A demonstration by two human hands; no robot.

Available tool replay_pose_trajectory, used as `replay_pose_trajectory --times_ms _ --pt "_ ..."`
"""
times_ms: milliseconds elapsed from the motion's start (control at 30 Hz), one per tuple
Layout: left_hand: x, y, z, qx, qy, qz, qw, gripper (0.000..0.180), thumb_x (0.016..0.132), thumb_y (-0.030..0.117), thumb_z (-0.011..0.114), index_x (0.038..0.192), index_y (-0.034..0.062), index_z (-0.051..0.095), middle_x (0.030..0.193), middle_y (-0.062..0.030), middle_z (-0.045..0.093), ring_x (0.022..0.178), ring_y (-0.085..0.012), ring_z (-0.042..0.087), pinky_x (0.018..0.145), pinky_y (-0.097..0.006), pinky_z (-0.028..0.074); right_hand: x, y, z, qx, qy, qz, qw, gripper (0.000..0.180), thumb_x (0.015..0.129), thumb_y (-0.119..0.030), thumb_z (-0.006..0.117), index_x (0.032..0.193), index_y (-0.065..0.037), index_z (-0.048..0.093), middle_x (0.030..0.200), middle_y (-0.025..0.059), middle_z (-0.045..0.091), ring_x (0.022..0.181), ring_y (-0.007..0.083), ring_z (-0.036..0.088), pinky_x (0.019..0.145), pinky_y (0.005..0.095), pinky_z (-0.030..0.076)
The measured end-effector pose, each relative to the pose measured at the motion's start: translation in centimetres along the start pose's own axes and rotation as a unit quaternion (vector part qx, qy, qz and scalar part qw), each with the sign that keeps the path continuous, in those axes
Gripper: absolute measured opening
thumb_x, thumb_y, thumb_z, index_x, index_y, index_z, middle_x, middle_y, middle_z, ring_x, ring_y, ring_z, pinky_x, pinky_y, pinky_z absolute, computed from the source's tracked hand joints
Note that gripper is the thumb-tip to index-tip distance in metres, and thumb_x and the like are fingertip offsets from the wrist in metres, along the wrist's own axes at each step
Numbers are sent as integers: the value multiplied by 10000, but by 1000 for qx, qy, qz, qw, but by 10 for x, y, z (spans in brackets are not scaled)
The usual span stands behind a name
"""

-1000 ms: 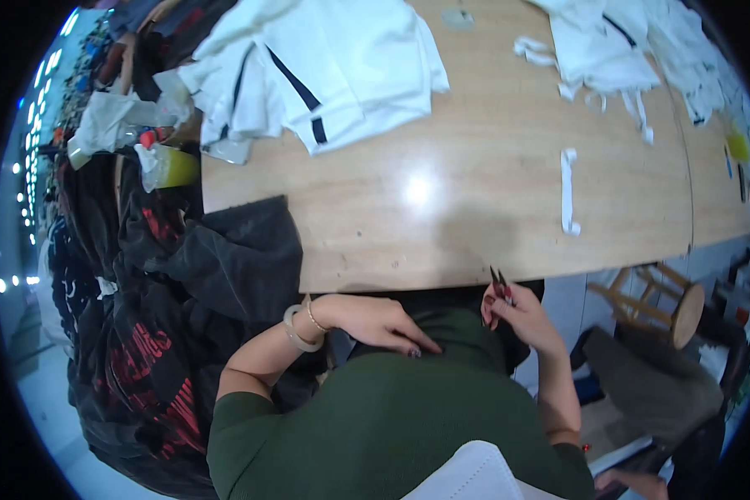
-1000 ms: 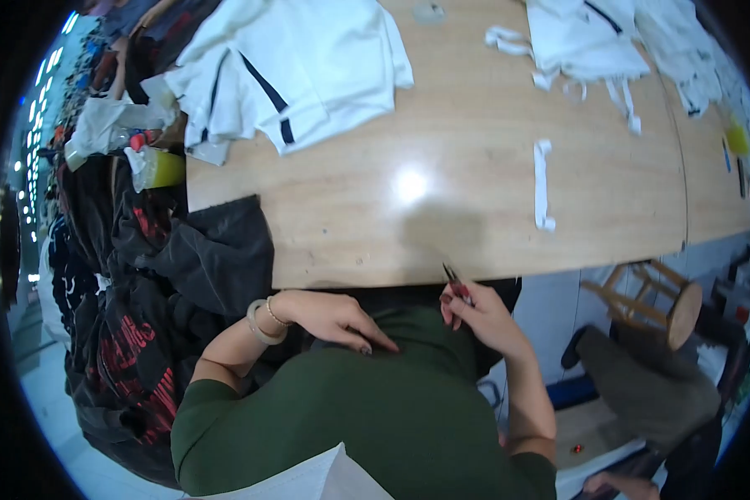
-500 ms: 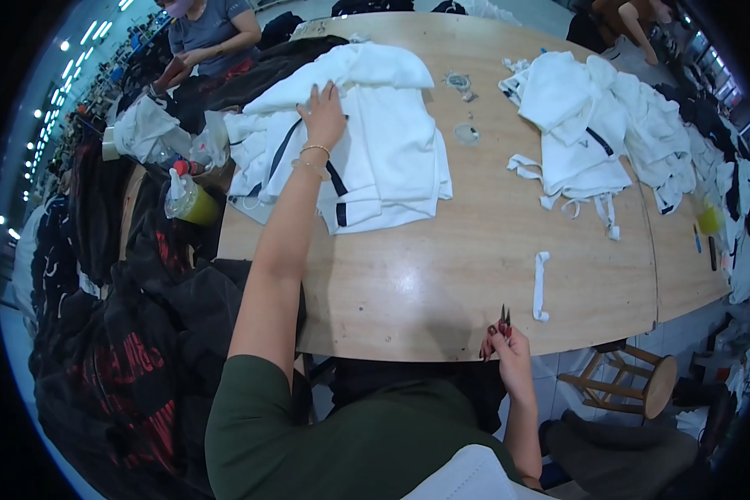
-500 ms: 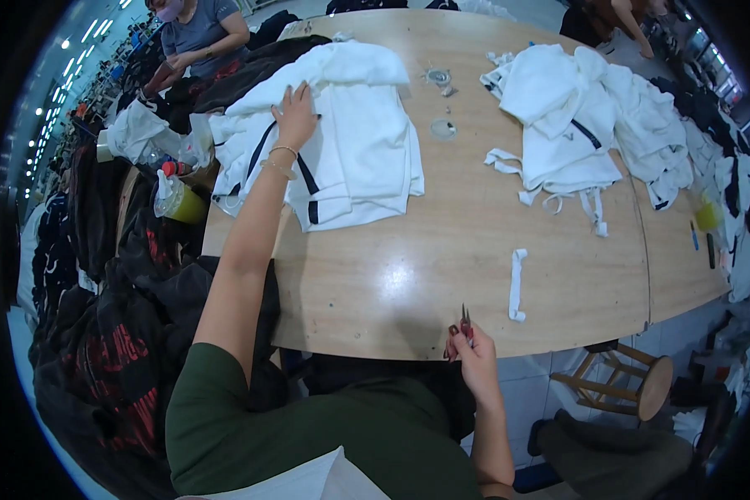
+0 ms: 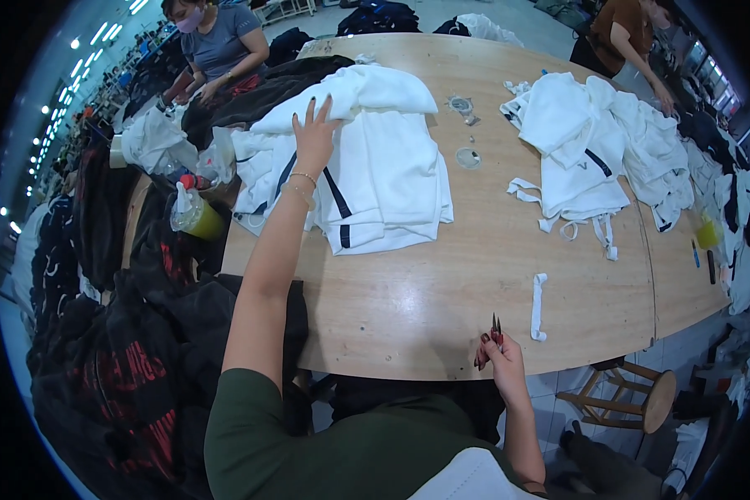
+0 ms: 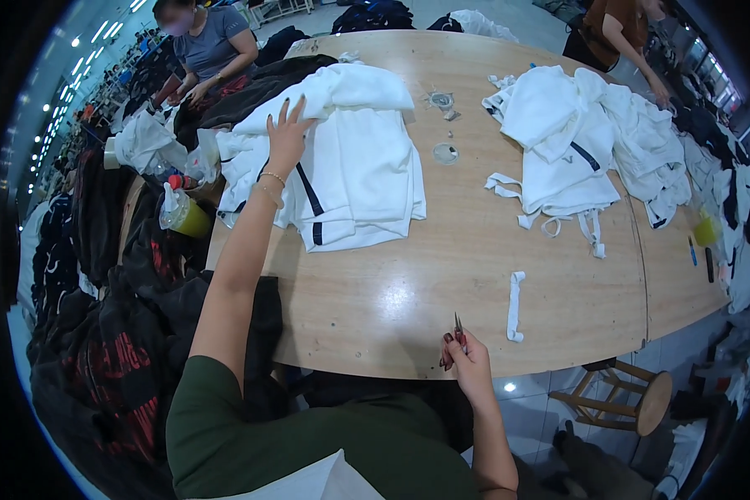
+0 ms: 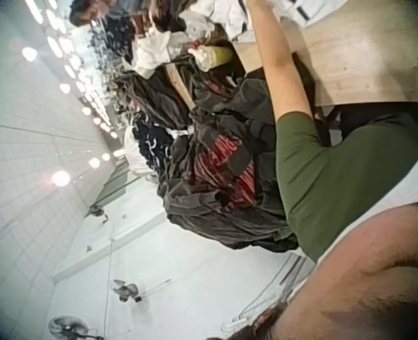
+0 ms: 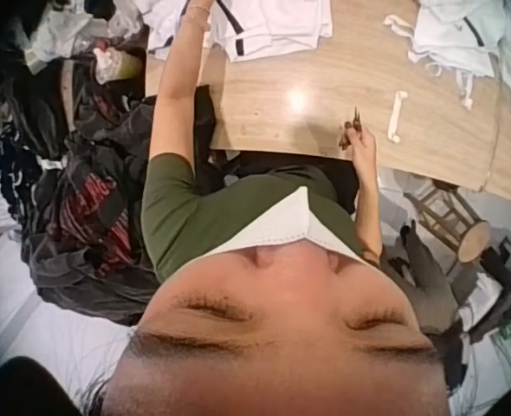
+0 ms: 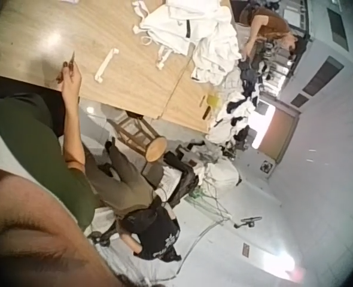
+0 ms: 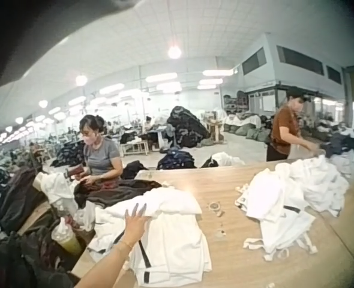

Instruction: Trimming excess threads and loose fabric from white athletic shorts using handheld thread snips.

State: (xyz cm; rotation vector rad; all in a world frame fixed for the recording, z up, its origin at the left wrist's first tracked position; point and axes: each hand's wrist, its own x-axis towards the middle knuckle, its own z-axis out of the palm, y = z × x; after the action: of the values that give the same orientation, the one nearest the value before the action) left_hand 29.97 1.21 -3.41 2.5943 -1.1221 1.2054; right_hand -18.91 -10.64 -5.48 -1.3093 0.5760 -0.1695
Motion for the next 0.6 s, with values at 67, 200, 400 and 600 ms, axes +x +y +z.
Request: replay_pose_trajectory --times_ms 67,200,400,600 --pt "15 -16 13 -63 -46 -55 995 286 771 -35 533 885 137 731 1182 -71 582 1071 -280 532 932 -382 406 1 0 0 1 3 -3 1000 186 960 -165 504 832 -31 511 637 2 485 586 85 470 538 235 396" --pt "21 1 -6 -280 -20 -161 946 227 777 -46 502 802 70 695 860 -98 670 753 -252 639 702 -313 479 -7 0 1 -4 23 -6 1000 177 954 -161 506 832 -33 507 644 8 486 595 98 485 545 242 404" --pt "-59 106 -138 -551 -239 42 799 214 752 -90 533 859 42 664 895 -94 647 871 -240 628 775 -274 473 -6 11 -10 72 113 -33 990 133 950 -126 479 860 -28 492 683 34 492 603 114 489 556 253 420" --pt "-116 137 -169 -563 -330 73 754 458 702 144 734 1137 111 592 1231 -109 524 1180 -316 462 985 -410 383 22 -16 -4 -15 94 -109 990 138 947 -81 461 957 16 558 843 44 560 755 105 511 690 226 419"
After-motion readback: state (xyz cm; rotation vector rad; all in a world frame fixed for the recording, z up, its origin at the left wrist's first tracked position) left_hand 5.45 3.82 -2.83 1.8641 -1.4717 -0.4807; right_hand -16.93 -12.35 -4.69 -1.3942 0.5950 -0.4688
